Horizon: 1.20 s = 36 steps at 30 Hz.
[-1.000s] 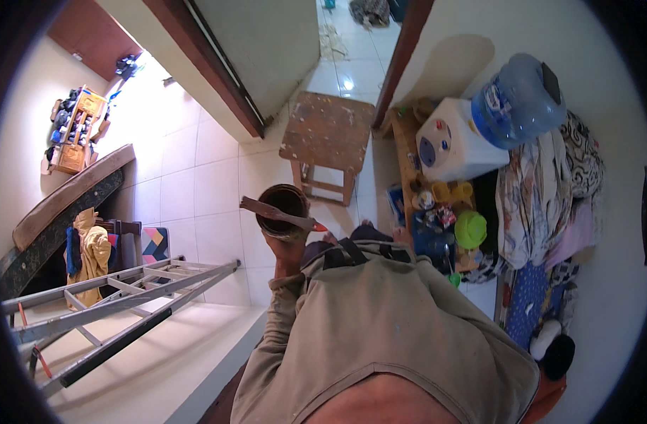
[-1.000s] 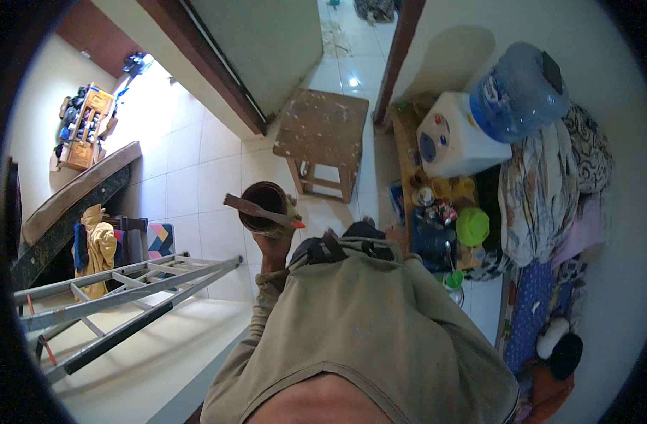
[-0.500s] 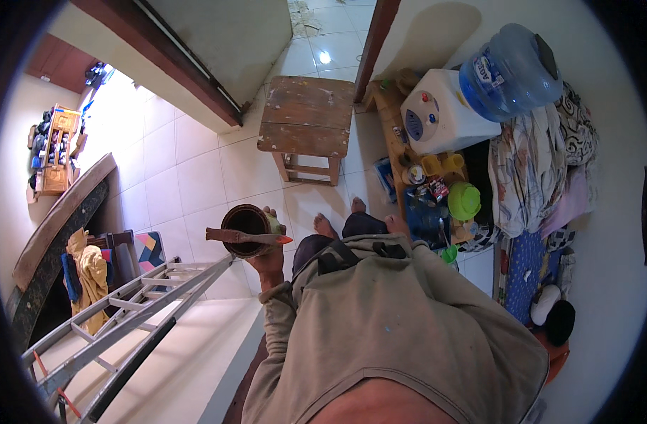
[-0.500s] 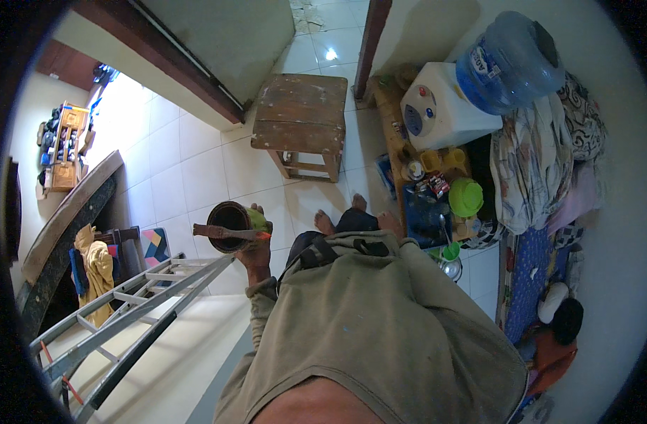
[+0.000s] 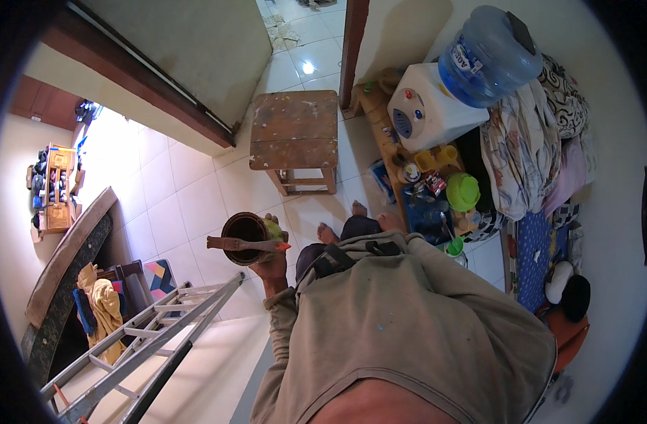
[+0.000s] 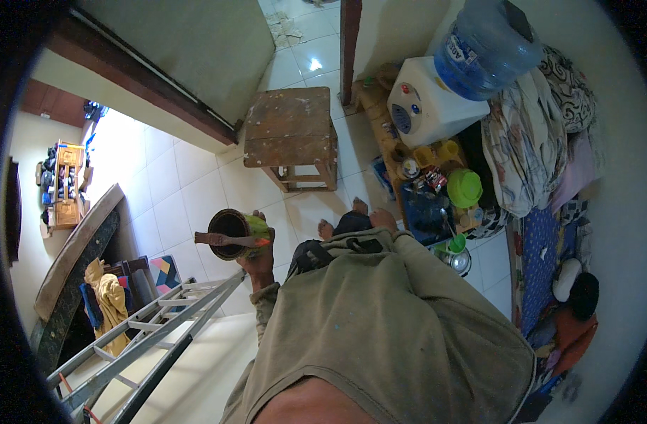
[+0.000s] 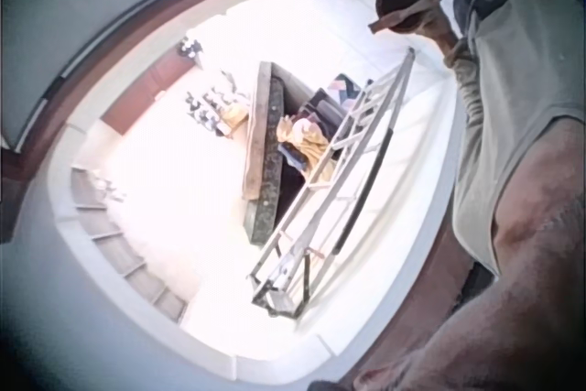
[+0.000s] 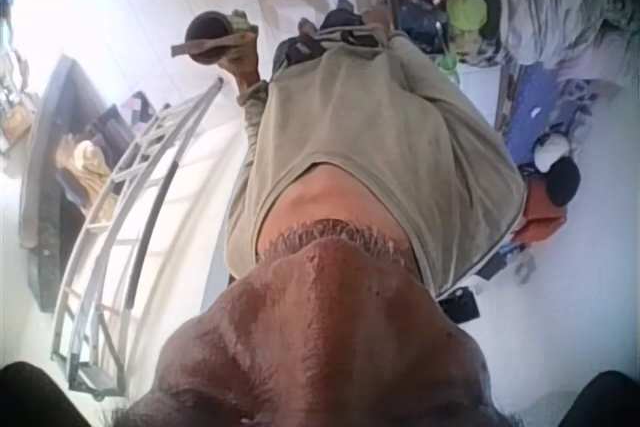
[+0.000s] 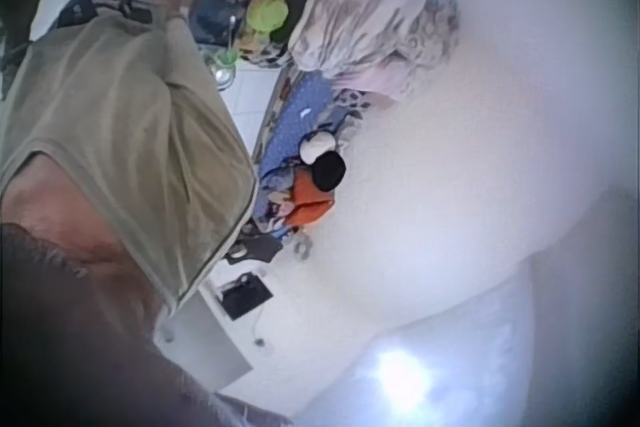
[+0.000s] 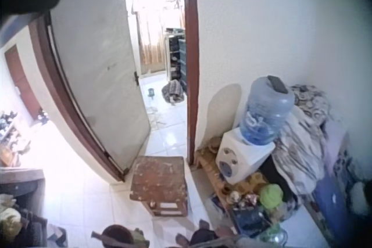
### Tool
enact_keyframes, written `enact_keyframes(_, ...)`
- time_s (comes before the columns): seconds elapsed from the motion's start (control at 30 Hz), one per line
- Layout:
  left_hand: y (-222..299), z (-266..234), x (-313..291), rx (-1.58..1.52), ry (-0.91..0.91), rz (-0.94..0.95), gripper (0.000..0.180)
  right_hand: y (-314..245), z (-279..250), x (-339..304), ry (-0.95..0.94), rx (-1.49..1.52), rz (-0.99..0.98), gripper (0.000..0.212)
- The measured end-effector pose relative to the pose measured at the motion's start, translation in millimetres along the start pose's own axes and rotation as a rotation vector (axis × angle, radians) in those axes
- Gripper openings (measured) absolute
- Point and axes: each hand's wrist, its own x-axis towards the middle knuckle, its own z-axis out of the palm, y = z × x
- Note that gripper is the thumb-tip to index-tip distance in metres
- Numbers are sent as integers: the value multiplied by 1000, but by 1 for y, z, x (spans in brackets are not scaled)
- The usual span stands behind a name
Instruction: The person paints a door and door frame using a brush and a can of brown paint, moving between standing and sitting positions to reach different sections.
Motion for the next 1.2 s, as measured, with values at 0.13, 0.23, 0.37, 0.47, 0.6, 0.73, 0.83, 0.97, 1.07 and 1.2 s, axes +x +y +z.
enact_keyframes(0.13,-26,12,23,-18,-24,-123,64,87,28,45,151,-117,-159,39)
enact_keyframes(0.23,-4,2,2,-7,14,-35,63,11,4,6,-67,17,-71,36)
enact_keyframes(0.37,-7,9,2,22,5,-55,62,4,-1,-4,-34,58,-62,36)
enact_keyframes(0.47,-19,17,9,-1,51,-85,61,18,2,-2,101,49,-69,33)
enact_keyframes(0.6,-14,4,10,102,66,-50,69,22,4,3,75,63,-130,32)
enact_keyframes(0.73,-20,5,9,48,-20,-72,71,24,-3,1,23,64,-173,33)
enact_keyframes(0.83,-24,10,5,-24,-42,-67,67,31,6,2,86,94,-245,34)
enact_keyframes(0.97,-31,1,4,43,-11,-18,70,49,3,20,9,89,-271,34)
enact_keyframes(1.07,-32,-2,-5,128,76,44,70,41,4,16,-25,81,-256,33)
enact_keyframes(1.2,-35,-6,-1,142,33,7,68,58,11,32,40,66,-240,35)
